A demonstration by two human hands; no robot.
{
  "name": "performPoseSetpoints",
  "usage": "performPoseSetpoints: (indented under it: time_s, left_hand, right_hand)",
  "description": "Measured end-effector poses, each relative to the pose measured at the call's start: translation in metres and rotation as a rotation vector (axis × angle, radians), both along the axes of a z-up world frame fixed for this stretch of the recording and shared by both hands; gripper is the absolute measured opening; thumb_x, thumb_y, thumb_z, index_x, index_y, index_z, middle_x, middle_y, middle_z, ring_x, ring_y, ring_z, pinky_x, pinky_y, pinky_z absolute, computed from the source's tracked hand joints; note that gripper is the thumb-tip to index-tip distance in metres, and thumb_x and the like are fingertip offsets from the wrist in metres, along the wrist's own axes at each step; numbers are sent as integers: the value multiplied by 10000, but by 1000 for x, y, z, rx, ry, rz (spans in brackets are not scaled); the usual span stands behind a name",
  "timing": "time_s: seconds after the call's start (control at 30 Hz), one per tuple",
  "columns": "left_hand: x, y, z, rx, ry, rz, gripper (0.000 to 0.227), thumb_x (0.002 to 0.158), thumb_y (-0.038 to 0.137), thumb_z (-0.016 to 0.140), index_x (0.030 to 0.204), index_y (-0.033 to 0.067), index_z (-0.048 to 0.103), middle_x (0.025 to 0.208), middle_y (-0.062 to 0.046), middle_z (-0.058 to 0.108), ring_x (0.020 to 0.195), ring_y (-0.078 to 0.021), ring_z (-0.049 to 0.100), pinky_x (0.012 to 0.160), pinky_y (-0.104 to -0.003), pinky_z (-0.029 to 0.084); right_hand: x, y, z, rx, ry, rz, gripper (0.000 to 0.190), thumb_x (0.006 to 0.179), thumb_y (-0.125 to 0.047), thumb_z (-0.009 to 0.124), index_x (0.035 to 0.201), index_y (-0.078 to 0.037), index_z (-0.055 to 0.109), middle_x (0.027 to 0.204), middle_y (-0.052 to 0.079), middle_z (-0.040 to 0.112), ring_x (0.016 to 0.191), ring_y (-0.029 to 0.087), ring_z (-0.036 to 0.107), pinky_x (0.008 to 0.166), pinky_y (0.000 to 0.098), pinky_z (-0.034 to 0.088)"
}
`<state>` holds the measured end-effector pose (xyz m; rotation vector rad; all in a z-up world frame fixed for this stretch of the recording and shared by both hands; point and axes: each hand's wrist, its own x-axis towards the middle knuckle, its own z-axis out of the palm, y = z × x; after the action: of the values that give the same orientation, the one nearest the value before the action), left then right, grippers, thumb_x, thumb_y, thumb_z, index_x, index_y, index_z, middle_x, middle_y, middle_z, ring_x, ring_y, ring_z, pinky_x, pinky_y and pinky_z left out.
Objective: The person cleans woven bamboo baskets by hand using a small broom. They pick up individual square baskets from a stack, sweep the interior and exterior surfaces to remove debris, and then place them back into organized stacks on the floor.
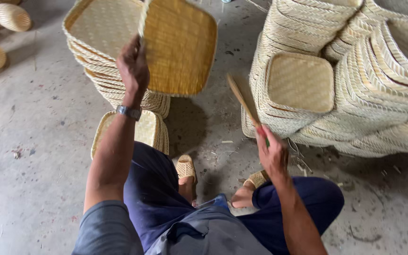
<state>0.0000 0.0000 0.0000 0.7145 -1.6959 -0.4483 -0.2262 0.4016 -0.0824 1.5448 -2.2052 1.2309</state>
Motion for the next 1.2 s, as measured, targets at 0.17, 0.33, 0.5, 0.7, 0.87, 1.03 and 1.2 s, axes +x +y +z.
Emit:
performPoseSetpoints:
  time_s: [0.17,0.33,0.5,0.7,0.87,1.03,1.2]
  left_hand:
    - [-24,73,-7,148,-302,-120,250,1062,158,653,1276,86,758,816,-96,705,667,-174,562,578,-332,463]
    - [-15,94,-16,136,-73,-330,290,1062,112,640,1332,21,691,1054,-100,723,896,-134,673,772,-288,562]
    - [-7,86,-61,260,64,-261,325,1033,73,668,1350,-1,663,1125,-85,688,987,-145,665,868,-291,561]
    - [-41,111,-112,387,354,-401,361,1064,62,648,1420,6,631,1178,-83,695,1032,-131,652,928,-279,570]
    - [-46,105,-107,447,650,-550,342,1051,74,610,1387,11,604,1285,-85,712,1128,-138,682,971,-298,601]
    - [-14,85,-131,436,486,-435,343,1080,48,608,1417,-15,614,1272,-91,716,1076,-110,662,917,-253,558]
    - [-11,82,-173,660,600,-539,353,1060,16,645,1407,-49,642,1193,-86,722,912,-84,620,766,-218,516]
  right_hand:
    - [-7,-57,79,-128,351,208,443,981,-94,694,1403,22,627,919,136,730,719,215,658,527,314,535]
    - [-41,-76,45,455,238,26,229,1112,-131,573,1285,-65,708,734,107,688,598,187,632,443,312,474]
    - [-17,-45,26,544,-267,475,239,962,-251,666,1148,-158,784,793,23,751,587,97,646,527,286,498]
    - [14,-80,71,175,-474,151,279,1046,-296,568,1225,-130,702,800,24,698,535,116,542,444,312,461]
    - [6,-48,57,791,-285,312,251,1007,-303,593,1150,-185,763,727,-7,695,483,93,507,456,305,388]
    - [-32,-14,59,365,-321,-216,301,1045,-298,623,1289,-122,641,741,46,635,569,148,546,485,350,451]
    - [-35,-27,27,-151,-906,-46,286,929,-243,769,1125,-105,614,855,-9,615,676,149,592,589,325,547]
